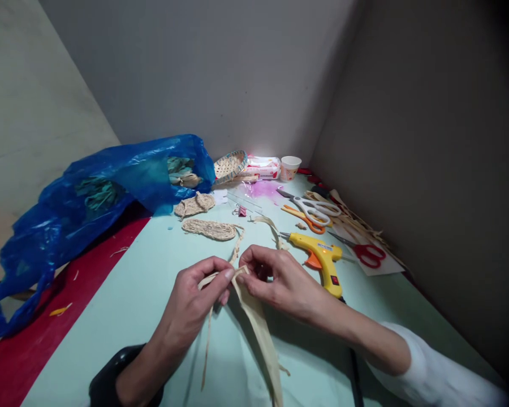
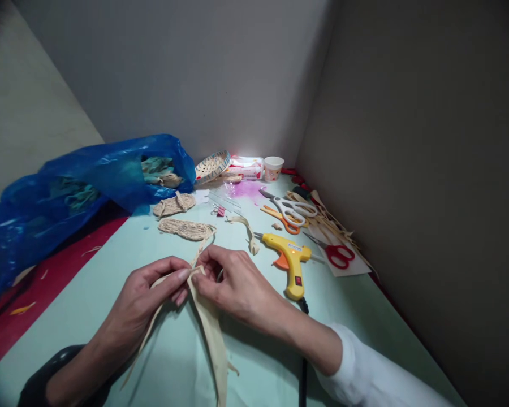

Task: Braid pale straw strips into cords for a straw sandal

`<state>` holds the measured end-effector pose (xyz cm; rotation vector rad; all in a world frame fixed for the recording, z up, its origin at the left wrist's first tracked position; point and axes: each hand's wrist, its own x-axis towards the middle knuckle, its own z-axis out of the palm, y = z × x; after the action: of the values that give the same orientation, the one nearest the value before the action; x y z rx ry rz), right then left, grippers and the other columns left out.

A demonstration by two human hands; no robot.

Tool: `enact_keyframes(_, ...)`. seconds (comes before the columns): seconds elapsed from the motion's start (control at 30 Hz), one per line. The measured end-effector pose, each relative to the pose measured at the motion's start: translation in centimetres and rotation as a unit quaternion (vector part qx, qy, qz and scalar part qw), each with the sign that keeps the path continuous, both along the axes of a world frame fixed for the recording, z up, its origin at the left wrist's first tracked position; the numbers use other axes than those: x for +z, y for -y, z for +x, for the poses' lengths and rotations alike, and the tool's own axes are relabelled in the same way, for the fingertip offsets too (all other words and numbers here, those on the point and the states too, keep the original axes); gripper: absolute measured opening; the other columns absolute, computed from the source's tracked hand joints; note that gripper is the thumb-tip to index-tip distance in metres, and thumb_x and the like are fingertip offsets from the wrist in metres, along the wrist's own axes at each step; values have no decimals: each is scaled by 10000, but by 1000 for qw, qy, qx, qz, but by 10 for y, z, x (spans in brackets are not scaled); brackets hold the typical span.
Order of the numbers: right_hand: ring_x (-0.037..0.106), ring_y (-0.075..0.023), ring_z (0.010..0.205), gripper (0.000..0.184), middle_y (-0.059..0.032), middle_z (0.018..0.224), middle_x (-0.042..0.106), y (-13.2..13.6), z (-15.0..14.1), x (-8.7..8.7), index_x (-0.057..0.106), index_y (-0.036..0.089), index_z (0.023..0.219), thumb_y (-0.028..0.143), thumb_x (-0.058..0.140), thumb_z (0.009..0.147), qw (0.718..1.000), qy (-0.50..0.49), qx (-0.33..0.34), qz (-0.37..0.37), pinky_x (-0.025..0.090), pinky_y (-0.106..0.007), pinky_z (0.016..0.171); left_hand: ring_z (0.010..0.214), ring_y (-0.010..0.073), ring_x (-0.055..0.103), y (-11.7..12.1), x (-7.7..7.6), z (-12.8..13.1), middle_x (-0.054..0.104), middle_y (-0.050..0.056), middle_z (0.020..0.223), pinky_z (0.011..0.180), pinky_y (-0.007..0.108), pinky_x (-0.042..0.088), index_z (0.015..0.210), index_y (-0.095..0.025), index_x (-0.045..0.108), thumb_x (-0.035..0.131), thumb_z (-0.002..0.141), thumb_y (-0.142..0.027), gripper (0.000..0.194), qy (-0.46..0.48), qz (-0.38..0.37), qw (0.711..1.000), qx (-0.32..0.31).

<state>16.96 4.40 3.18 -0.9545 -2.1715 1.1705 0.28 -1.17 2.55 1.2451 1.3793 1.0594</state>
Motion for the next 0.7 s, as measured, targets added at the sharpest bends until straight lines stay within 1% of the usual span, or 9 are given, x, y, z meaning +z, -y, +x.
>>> enact_keyframes(0.1, 456, -76, 601, 62, 56, 662, 529, -1, -1, -2, 559, 178, 822, 231, 544, 850, 1000, -10, -11, 2, 350, -196, 546, 581, 111, 425, -1, -3, 2, 479, -38, 573, 590, 243, 338, 712, -179, 549, 564, 853, -397, 260, -11, -8, 1000, -5)
enact_keyframes(0.3, 481, -89, 627, 147, 35, 698, 569, -1, 0, -7, 608, 171, 859, 304, 548, 878, 1000, -19, 18, -1, 356, -211, 567, 554, 108, 397, -3, -9, 1, 472, -44, 544, 545, 240, 300, 693, -183, 543, 563, 841, -368, 238, -12, -17, 1000, 4)
enact_keyframes(0.37, 482, -94, 623, 162, 26, 689, 573, 0, 0, -8, 613, 162, 842, 302, 541, 883, 999, -30, 16, -8, 358, -215, 566, 560, 107, 401, -4, -9, 2, 473, -43, 543, 556, 240, 299, 683, -180, 552, 567, 836, -329, 214, -3, -15, 1000, 8)
enact_keyframes(0.43, 488, -98, 621, 149, 18, 681, 577, 1, -1, -8, 615, 154, 824, 273, 543, 876, 999, -43, 10, -4, 366, -217, 569, 564, 103, 400, -4, -10, 3, 468, -43, 545, 568, 237, 302, 681, -177, 566, 570, 832, -297, 192, 25, -11, 999, 15)
enact_keyframes(0.57, 511, -101, 631, 86, 14, 688, 582, 4, -3, -9, 617, 158, 812, 193, 552, 856, 996, -72, -2, 58, 391, -216, 594, 563, 94, 385, -7, -16, 4, 456, -44, 562, 566, 223, 301, 705, -171, 593, 572, 831, -274, 164, 103, -19, 994, 26)
enact_keyframes(0.7, 524, -97, 654, 62, 12, 723, 590, 6, 0, -2, 597, 168, 815, 188, 570, 867, 984, -126, -16, 127, 419, -215, 629, 559, 89, 395, -8, -18, 2, 453, -46, 586, 552, 210, 314, 733, -167, 595, 585, 834, -288, 158, 160, -26, 986, 37)
